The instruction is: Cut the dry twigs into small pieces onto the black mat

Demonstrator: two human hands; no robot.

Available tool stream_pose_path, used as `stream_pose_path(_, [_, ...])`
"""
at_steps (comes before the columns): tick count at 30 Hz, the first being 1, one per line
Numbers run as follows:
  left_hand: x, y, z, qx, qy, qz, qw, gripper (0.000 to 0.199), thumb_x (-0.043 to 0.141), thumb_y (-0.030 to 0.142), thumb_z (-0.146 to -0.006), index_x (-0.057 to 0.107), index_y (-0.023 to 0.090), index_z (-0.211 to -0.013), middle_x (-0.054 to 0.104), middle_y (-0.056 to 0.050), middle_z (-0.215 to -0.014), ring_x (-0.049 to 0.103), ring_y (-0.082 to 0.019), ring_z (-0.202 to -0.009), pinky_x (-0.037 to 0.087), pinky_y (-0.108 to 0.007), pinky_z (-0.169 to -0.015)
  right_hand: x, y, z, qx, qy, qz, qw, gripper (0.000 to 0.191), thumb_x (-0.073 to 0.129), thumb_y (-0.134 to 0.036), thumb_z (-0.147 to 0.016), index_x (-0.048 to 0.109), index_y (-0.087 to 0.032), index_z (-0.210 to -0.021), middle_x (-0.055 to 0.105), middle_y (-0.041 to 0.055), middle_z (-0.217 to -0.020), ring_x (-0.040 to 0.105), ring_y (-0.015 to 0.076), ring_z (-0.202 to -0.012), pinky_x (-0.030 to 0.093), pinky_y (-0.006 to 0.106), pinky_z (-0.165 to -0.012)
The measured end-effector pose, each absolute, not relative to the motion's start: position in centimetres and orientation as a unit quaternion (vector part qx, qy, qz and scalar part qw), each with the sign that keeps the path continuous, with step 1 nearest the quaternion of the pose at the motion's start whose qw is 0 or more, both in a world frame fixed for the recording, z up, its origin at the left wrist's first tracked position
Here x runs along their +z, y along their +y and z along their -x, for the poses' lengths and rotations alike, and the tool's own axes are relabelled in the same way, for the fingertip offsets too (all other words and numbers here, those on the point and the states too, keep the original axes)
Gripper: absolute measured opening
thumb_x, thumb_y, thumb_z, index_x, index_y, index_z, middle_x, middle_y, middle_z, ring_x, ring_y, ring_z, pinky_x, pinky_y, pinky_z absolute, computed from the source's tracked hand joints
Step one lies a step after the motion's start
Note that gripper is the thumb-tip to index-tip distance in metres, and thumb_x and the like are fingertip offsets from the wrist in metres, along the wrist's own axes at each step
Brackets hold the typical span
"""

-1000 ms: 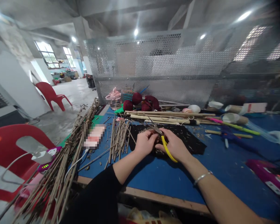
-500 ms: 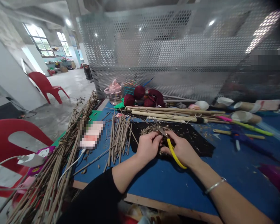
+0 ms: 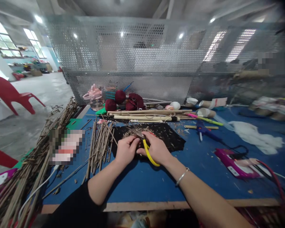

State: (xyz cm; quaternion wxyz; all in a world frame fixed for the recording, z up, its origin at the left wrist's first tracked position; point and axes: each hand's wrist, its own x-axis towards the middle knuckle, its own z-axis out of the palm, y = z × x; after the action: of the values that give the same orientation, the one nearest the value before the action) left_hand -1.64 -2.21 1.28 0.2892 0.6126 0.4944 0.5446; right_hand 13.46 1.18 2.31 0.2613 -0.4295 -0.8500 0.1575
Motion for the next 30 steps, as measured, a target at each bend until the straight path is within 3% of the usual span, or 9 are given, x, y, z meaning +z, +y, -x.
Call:
stream_pose_path(5, [1.9, -2.3, 1.4, 0.549, 0.5, -0.596, 0.305, 0.022, 0.05, 0.031, -0.08, 0.065, 0.015, -0.077, 0.063, -0.001, -0.065, 0.057, -0.012, -0.061, 0.043, -0.019, -0.059, 2.7, 1.1, -13.6, 0.167, -0.842, 0.446, 0.253, 0.048, 0.059, -0.051, -0.07, 0.049, -0.022, -0.107, 0.064, 0.0034, -0.08, 0.059, 0.0177, -0.069, 0.04, 0.024, -0.06])
stream_pose_path(10, [2.7, -1.4, 0.6, 0.555, 0.503, -0.5, 0.435, 0.03, 0.055, 0.039, -0.074, 0.065, 0.015, -0.09, 0.065, -0.002, -0.069, 0.055, -0.011, -0.054, 0.042, -0.018, -0.045, 4.4, 1.9, -14.6, 0.11, -0.852, 0.457, 0.23, 0.044, 0.055, -0.054, -0.072, 0.053, -0.023, -0.104, 0.064, 0.0034, -0.078, 0.058, 0.0164, -0.064, 0.036, 0.023, -0.055])
stream_pose_path(14, [2.8, -0.9, 0.1, 0.593, 0.481, -0.407, 0.502, 0.038, 0.06, 0.043, -0.069, 0.061, 0.015, -0.095, 0.065, -0.004, -0.074, 0.059, -0.011, -0.059, 0.044, -0.017, -0.045, 4.8, 3.0, -15.8, 0.083, -0.84, 0.474, 0.251, 0.052, 0.056, -0.057, -0.07, 0.051, -0.023, -0.108, 0.063, 0.0042, -0.087, 0.058, 0.0178, -0.072, 0.039, 0.025, -0.06])
stream_pose_path(18, [2.0, -1.3, 0.0, 0.586, 0.479, -0.393, 0.522, 0.043, 0.061, 0.046, -0.068, 0.06, 0.015, -0.098, 0.065, -0.004, -0.076, 0.062, -0.013, -0.062, 0.044, -0.016, -0.043, 3.4, 3.4, -16.3, 0.107, -0.842, 0.444, 0.289, 0.066, 0.058, -0.059, -0.067, 0.044, -0.018, -0.116, 0.056, 0.0095, -0.104, 0.054, 0.0209, -0.091, 0.042, 0.031, -0.076])
stream_pose_path(21, [1.5, -1.7, 0.1, 0.563, 0.497, -0.406, 0.521, 0.044, 0.059, 0.047, -0.07, 0.059, 0.014, -0.1, 0.065, -0.006, -0.077, 0.063, -0.014, -0.062, 0.043, -0.017, -0.042, 2.3, 2.9, -16.2, 0.118, -0.861, 0.403, 0.287, 0.073, 0.063, -0.06, -0.061, 0.044, -0.017, -0.116, 0.053, 0.0115, -0.107, 0.05, 0.0237, -0.098, 0.039, 0.036, -0.084])
stream_pose_path(30, [1.8, -2.6, -0.6, 0.54, 0.514, -0.485, 0.458, 0.028, 0.054, 0.036, -0.076, 0.065, 0.012, -0.086, 0.067, -0.005, -0.074, 0.061, -0.014, -0.06, 0.049, -0.021, -0.051, 2.4, 1.5, -15.6, 0.11, -0.869, 0.406, 0.258, 0.083, 0.065, -0.06, -0.057, 0.039, -0.019, -0.124, 0.05, 0.0132, -0.109, 0.045, 0.0282, -0.1, 0.034, 0.043, -0.085])
